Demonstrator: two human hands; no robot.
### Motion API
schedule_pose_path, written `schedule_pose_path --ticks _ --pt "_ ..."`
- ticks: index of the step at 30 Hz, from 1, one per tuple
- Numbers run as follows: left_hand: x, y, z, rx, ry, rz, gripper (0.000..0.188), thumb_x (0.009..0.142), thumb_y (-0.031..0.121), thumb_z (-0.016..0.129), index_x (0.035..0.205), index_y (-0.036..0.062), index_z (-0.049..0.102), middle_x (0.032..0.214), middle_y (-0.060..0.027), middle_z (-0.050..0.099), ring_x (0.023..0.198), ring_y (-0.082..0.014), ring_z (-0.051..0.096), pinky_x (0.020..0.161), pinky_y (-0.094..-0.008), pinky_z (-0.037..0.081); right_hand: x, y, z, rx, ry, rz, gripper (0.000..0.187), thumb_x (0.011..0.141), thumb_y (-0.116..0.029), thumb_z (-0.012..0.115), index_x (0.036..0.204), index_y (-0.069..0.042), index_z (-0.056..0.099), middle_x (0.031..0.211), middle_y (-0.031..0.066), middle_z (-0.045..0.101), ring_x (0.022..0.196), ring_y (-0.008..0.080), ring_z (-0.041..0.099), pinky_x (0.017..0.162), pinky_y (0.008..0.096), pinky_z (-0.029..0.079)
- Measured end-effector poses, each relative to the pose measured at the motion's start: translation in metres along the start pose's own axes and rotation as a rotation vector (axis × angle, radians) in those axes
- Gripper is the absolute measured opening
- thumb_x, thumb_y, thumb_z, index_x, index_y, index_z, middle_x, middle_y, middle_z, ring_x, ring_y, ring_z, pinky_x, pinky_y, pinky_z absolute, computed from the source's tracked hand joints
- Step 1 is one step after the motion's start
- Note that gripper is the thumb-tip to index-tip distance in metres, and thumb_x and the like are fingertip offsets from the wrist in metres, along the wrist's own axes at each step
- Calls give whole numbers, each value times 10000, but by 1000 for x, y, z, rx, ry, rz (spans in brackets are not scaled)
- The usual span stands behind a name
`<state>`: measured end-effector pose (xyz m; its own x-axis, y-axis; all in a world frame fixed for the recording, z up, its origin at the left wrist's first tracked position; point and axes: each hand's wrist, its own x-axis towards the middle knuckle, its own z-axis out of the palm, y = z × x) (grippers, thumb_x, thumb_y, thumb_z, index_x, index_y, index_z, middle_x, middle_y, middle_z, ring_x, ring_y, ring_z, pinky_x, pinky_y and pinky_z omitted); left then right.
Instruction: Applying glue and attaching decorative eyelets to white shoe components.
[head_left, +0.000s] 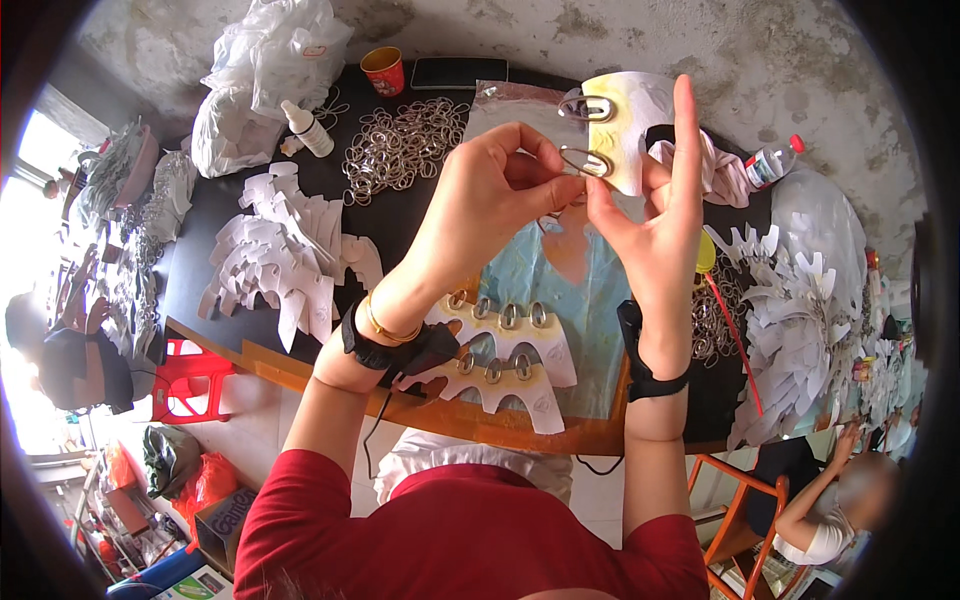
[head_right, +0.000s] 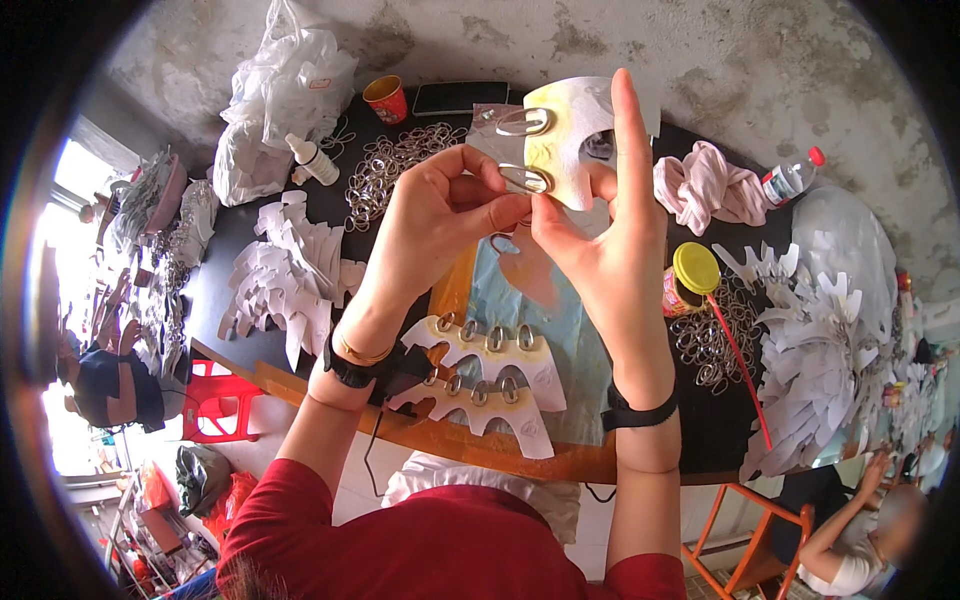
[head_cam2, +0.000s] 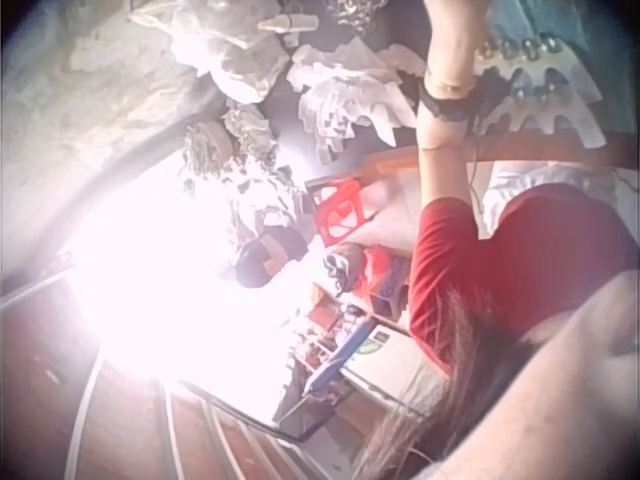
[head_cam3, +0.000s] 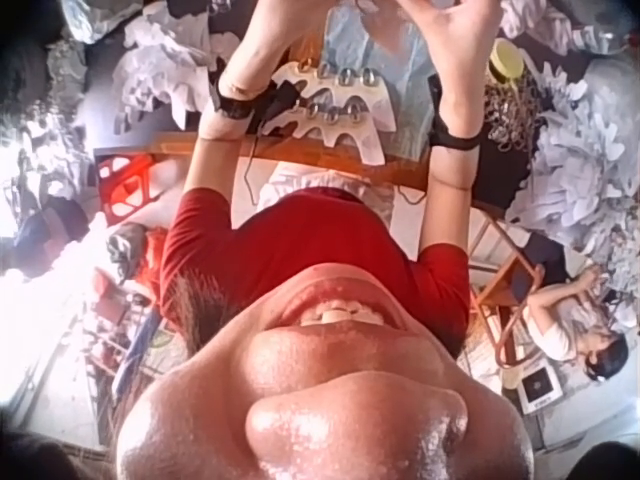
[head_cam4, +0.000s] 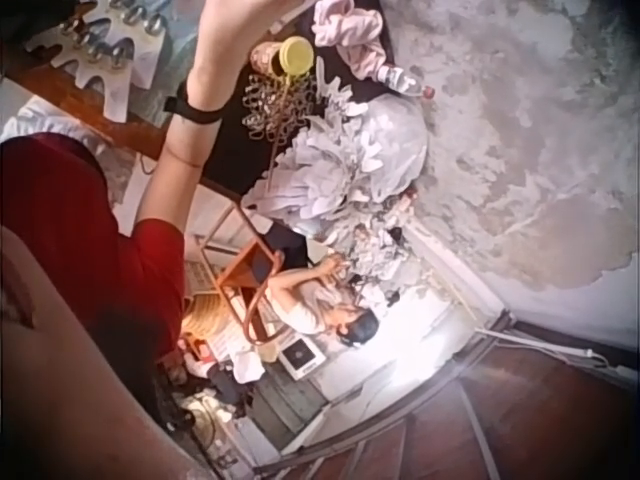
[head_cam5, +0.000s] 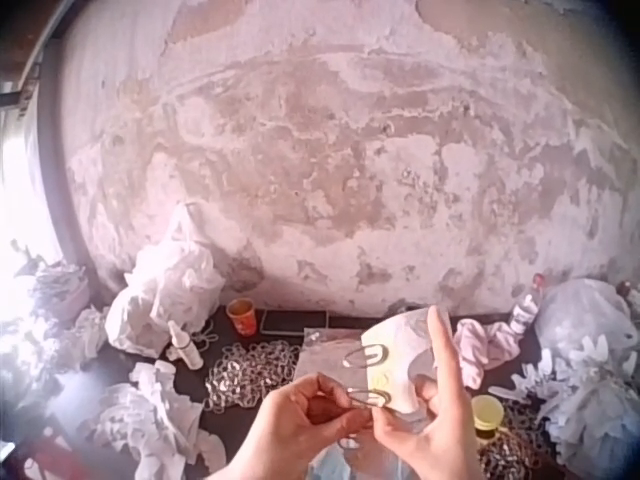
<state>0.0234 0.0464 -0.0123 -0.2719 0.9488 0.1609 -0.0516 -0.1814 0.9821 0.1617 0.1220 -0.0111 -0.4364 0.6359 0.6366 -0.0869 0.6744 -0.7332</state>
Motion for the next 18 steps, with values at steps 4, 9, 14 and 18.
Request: schedule_pose_path --ticks 4,9,14,18 --pt "0 -1 2 62 11 -30 191 787 21 655 812 9 465 808 -94 656 772 -110 625 672 -223 510 1 3 -2 36 -39 47 827 712 140 557 1411 -102 187 1048 125 581 871 147 595 776 255 472" --pt "-8 -8 15 783 245 630 285 720 34 712 756 19 430 783 -142 662 695 -181 658 564 -249 520 3 8 -12 408 -108 358 785 718 65 599 1394 -121 247 885 31 595 723 67 549 645 203 449" --pt "1 -6 9 678 122 1021 304 724 -1 701 750 33 400 807 -131 665 710 -212 661 586 -260 527 7 11 -23 879 -259 594 756 738 60 582 1394 -117 249 883 39 589 752 58 527 696 201 436" --pt "3 -2 -1 154 55 27 254 754 -6 681 799 33 434 850 -98 659 761 -121 629 678 -233 510 0 4 -6 -15 -53 -6 806 706 126 534 1407 -103 208 1018 93 574 881 117 558 786 241 454"
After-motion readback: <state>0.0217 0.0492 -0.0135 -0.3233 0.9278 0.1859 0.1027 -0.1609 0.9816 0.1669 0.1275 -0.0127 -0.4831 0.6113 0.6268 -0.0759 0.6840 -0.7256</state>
